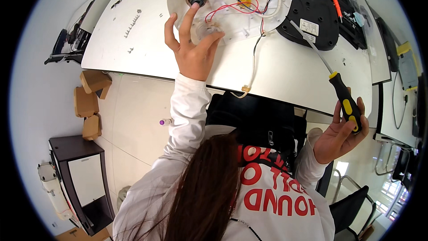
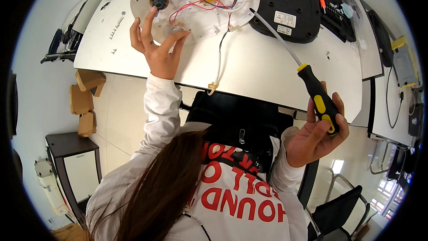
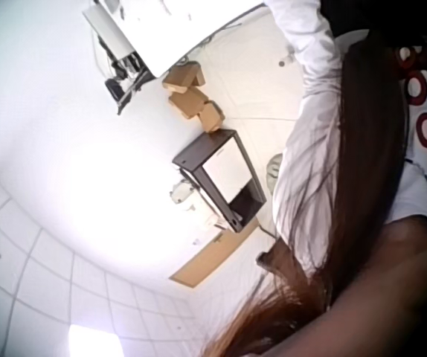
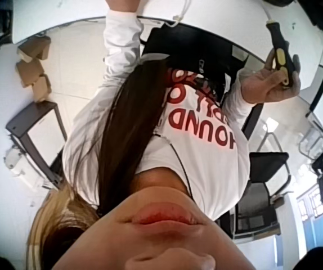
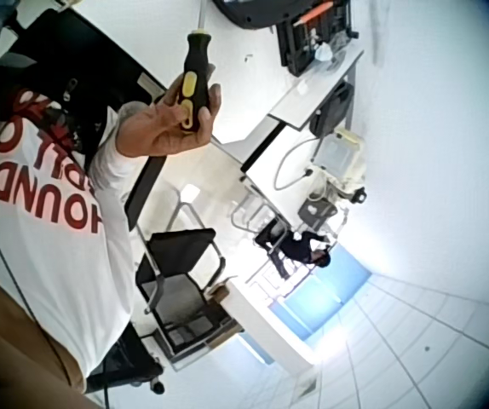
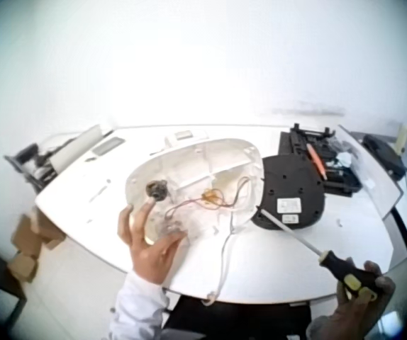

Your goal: The person uses a screwdriver to tighten screws on the internal components of a disassembled white plastic device. They repeatedly pick up screws from the table and secure them into the device housing while seated at a workbench.

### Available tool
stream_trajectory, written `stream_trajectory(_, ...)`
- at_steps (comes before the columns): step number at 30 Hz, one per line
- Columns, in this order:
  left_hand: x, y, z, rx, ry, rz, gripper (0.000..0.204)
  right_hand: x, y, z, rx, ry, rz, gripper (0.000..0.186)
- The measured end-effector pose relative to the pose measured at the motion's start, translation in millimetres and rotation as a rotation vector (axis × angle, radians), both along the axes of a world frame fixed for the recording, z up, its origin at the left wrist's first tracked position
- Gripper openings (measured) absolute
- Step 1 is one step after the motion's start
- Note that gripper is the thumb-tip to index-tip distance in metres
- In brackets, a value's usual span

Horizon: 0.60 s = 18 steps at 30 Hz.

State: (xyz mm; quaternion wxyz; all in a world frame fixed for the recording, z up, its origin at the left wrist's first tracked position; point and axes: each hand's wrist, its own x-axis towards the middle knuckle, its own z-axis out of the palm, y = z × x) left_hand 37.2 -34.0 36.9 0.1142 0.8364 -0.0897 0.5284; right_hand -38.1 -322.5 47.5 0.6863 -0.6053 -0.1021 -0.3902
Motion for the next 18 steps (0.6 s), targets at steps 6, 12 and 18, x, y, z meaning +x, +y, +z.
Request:
stream_trajectory(6,0,0,-1,-0.012,0.008,-0.006,0.021,2,-2,-3,0.025,0.017,0.02,0.021)
stream_trajectory(12,0,3,1,-0.019,0.059,-0.047,0.022,4,-2,-6,0.031,0.012,0.059,0.022)
stream_trajectory(18,-2,3,2,-0.096,0.063,-0.057,0.03,-6,14,-6,-0.06,0.027,0.228,0.027)
